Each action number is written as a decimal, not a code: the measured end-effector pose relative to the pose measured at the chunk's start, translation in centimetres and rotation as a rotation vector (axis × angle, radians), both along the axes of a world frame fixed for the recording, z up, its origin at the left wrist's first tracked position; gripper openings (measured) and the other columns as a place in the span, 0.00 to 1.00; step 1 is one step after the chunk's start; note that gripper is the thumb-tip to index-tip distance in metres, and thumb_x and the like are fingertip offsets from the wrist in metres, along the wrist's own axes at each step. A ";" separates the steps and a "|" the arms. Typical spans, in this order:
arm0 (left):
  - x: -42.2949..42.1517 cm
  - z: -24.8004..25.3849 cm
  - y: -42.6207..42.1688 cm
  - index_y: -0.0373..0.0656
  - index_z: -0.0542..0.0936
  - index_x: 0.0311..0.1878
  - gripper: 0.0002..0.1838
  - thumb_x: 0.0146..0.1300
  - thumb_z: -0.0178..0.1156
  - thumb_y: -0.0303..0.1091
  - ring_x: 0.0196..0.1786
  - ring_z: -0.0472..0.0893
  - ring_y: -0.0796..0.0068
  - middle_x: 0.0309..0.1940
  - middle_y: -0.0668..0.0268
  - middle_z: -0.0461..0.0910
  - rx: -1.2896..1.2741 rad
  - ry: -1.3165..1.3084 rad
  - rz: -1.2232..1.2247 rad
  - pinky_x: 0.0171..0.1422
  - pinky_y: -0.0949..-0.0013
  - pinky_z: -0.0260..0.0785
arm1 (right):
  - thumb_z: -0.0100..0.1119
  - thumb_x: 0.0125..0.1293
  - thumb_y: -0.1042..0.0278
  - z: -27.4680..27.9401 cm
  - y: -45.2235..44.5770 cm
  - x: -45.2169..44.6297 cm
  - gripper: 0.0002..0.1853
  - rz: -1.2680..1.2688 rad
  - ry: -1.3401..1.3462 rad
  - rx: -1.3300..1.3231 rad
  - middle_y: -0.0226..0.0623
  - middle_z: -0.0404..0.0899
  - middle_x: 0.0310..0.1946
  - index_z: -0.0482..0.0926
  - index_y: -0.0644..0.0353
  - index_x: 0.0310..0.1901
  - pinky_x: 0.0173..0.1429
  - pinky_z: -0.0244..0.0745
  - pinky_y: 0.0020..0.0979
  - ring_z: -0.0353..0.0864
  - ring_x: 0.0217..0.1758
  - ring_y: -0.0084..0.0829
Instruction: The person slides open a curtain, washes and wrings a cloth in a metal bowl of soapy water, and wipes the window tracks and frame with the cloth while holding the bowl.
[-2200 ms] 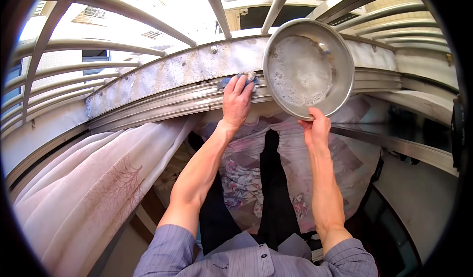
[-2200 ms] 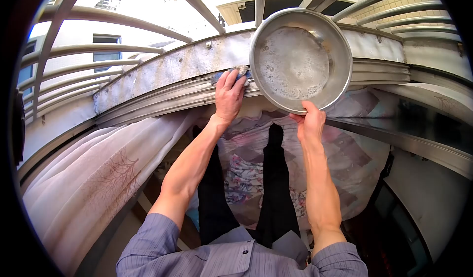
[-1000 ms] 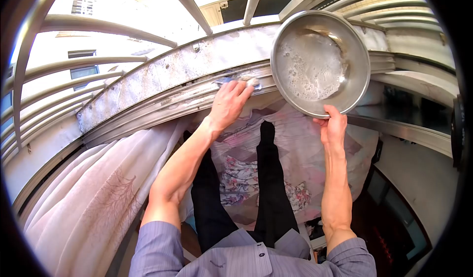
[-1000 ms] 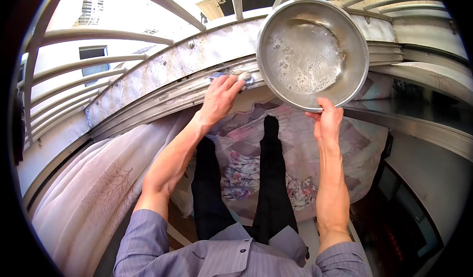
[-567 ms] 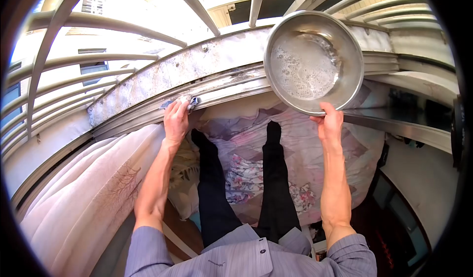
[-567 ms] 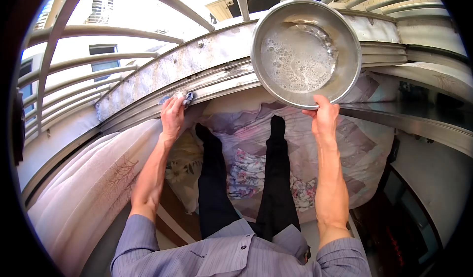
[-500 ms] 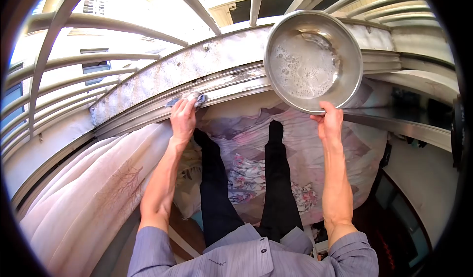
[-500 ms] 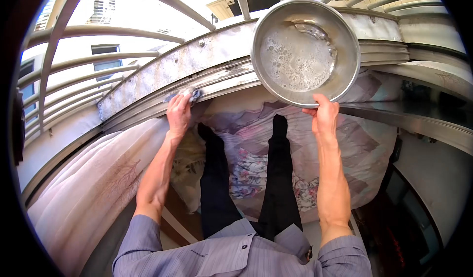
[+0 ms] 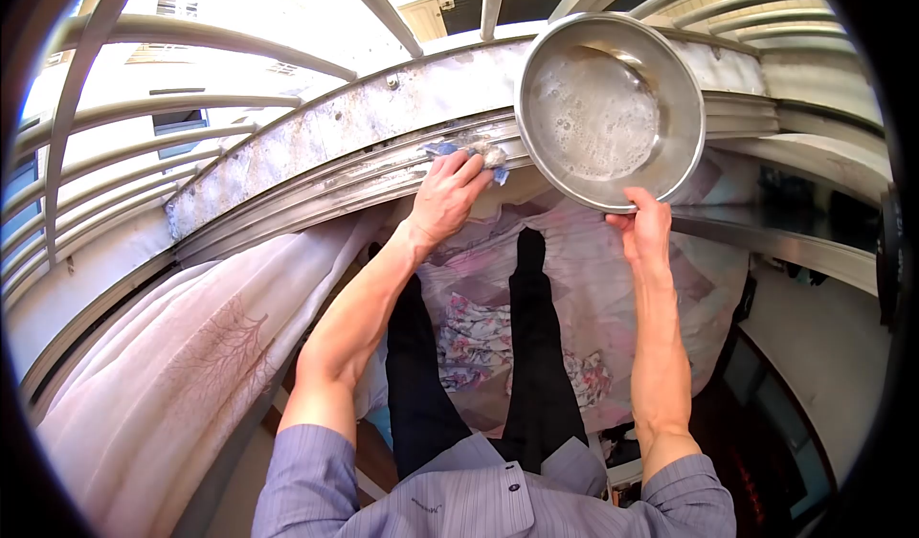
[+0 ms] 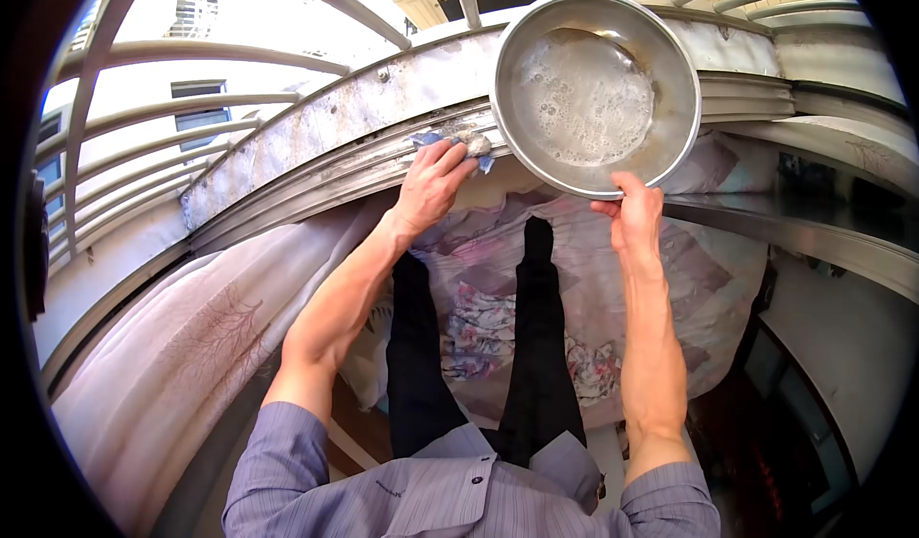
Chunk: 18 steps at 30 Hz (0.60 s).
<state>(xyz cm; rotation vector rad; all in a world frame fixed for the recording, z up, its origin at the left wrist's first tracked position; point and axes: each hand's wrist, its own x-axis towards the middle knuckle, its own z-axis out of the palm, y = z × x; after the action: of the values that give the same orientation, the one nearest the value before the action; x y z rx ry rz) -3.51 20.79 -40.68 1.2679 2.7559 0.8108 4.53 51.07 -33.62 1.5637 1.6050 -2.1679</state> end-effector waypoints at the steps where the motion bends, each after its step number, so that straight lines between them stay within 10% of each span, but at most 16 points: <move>1: -0.4 0.2 -0.9 0.47 0.82 0.50 0.15 0.57 0.61 0.29 0.58 0.75 0.62 0.51 0.65 0.77 -0.047 -0.027 -0.034 0.59 0.60 0.67 | 0.58 0.63 0.72 0.0 0.3 -0.2 0.10 0.001 0.004 0.002 0.41 0.83 0.32 0.80 0.72 0.38 0.24 0.83 0.30 0.84 0.27 0.31; 11: 0.7 3.0 -15.9 0.49 0.82 0.48 0.16 0.55 0.62 0.28 0.53 0.76 0.59 0.50 0.62 0.76 -0.271 -0.004 0.104 0.55 0.58 0.68 | 0.58 0.64 0.71 -0.1 -1.1 -0.6 0.09 -0.013 0.023 -0.013 0.40 0.84 0.31 0.82 0.71 0.37 0.24 0.83 0.30 0.84 0.27 0.31; 18: -0.1 0.9 -5.7 0.45 0.81 0.48 0.16 0.54 0.60 0.25 0.52 0.76 0.57 0.50 0.59 0.75 -0.090 -0.033 0.040 0.55 0.57 0.70 | 0.58 0.64 0.72 -0.1 -0.8 -0.8 0.09 0.019 0.042 -0.052 0.39 0.84 0.30 0.82 0.70 0.36 0.24 0.83 0.29 0.84 0.27 0.30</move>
<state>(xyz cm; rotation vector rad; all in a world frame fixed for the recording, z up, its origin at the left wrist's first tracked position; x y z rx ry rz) -3.59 15.12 -39.77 1.1779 2.7658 0.6938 3.70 50.30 -33.68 1.4927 1.5546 -2.2289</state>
